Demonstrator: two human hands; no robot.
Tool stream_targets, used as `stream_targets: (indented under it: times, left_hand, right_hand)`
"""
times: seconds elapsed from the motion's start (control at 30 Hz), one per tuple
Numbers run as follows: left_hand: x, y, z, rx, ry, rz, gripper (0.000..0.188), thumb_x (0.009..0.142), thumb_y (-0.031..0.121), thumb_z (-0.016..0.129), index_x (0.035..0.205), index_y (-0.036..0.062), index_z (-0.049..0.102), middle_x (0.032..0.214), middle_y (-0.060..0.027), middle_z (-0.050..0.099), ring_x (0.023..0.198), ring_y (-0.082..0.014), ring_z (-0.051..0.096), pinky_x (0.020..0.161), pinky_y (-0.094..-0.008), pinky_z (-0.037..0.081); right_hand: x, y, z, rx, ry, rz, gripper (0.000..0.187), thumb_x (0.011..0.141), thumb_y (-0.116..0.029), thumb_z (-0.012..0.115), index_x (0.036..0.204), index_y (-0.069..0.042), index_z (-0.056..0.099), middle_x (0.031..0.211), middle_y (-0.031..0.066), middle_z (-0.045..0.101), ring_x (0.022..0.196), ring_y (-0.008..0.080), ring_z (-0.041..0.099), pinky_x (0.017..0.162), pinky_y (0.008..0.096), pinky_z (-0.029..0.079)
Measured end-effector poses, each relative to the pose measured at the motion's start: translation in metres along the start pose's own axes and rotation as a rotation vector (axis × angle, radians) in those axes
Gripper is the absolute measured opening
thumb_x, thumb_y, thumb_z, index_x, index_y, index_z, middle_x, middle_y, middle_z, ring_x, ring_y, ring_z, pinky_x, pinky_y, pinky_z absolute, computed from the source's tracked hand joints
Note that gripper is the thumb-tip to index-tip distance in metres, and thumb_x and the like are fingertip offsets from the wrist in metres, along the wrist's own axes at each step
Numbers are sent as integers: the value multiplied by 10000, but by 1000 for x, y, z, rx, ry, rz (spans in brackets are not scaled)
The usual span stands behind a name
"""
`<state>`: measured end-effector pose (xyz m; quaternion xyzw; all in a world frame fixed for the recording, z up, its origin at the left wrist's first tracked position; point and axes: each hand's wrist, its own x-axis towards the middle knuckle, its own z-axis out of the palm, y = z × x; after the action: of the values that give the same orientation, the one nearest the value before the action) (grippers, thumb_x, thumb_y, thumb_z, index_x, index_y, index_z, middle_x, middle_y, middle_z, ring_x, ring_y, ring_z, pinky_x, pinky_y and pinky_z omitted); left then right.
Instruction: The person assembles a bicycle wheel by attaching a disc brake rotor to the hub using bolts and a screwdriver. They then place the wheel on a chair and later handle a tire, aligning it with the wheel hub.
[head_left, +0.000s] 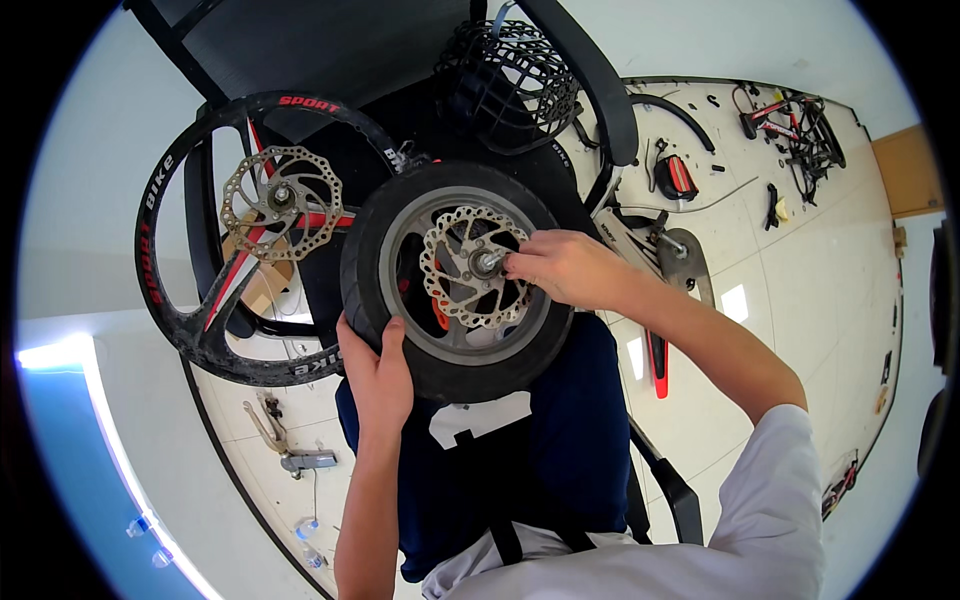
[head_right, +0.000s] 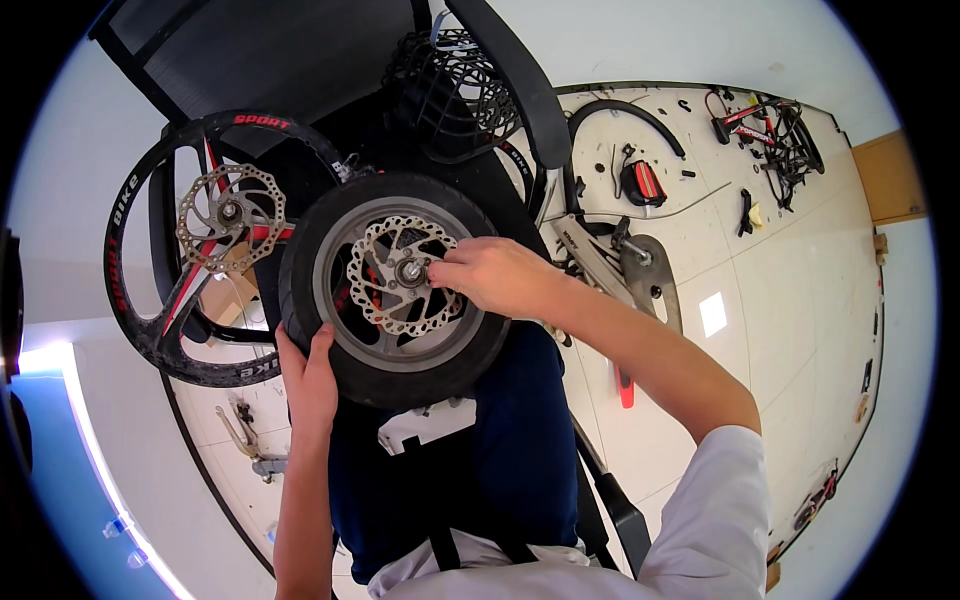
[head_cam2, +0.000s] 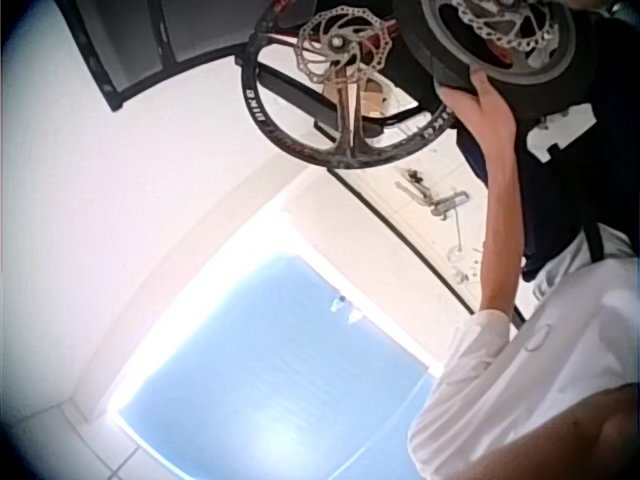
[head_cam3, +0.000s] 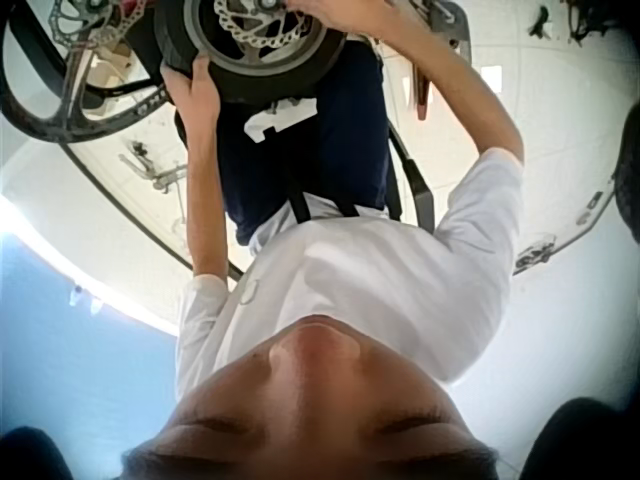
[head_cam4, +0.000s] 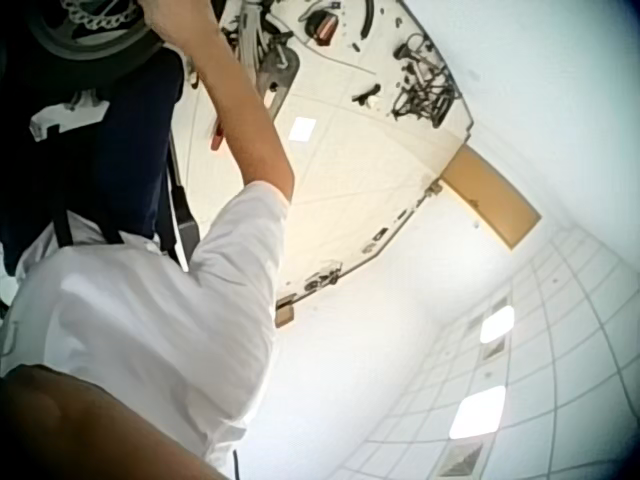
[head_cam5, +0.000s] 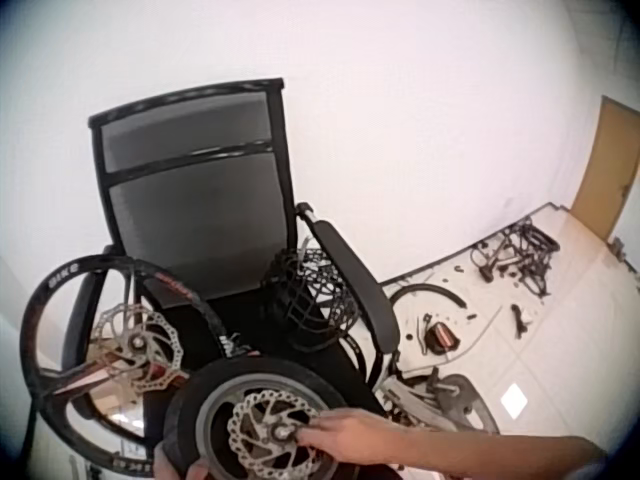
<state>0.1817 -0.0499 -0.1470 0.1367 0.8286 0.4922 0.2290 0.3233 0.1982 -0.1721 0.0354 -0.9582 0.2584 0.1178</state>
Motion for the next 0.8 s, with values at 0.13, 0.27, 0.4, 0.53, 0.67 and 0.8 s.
stream_targets:
  times: [0.13, 0.27, 0.4, 0.53, 0.67, 0.8]
  left_hand:
    - [1, 1, 0, -31, 8, -16, 685, 954, 262, 612, 1452, -91, 299, 1394, -265, 453, 1280, -329, 471, 1102, -383, 337]
    - [-1, 11, 2, 19, 25, -20, 673, 963, 264, 606, 1448, -91, 303, 1381, -262, 460, 1264, -328, 483, 1088, -385, 353]
    - [1, 4, 0, -18, -4, 27, 658, 967, 251, 603, 1443, -90, 304, 1374, -264, 462, 1253, -331, 488, 1079, -390, 363]
    - [6, -7, 1, 39, 13, 83, 645, 968, 237, 598, 1440, -89, 301, 1341, -272, 495, 1224, -341, 519, 1059, -397, 386]
    - [5, 3, 2, 77, 12, 57, 630, 967, 224, 597, 1428, -93, 308, 1282, -278, 546, 1173, -353, 564, 1026, -405, 418]
    - [3, 7, 4, 37, 30, 58, 597, 961, 192, 604, 1404, -96, 326, 1257, -282, 564, 1150, -353, 582, 1012, -402, 429]
  right_hand:
    - [-1, -12, 4, 22, 18, 120, 60, 879, -106, 615, 938, -99, 621, 780, 76, 631, 815, 287, 650, 710, 397, 539]
    - [-3, -18, 6, 63, 65, 180, 60, 904, -127, 611, 952, -91, 614, 797, 92, 649, 821, 309, 654, 710, 421, 537]
    - [-3, -23, 5, 79, 101, 221, 107, 924, -139, 622, 993, -58, 635, 869, 125, 686, 817, 344, 655, 707, 439, 535]
    - [-3, -27, 7, 66, 62, 272, 109, 920, -135, 625, 995, -56, 629, 844, 133, 677, 811, 348, 651, 706, 441, 532]
    - [-4, -28, 12, 80, 99, 287, 107, 921, -143, 628, 985, -58, 627, 840, 141, 672, 800, 355, 649, 694, 445, 528]
    - [-3, -37, 11, 74, 105, 347, 114, 935, -163, 624, 971, -55, 629, 832, 156, 666, 762, 370, 645, 663, 450, 526]
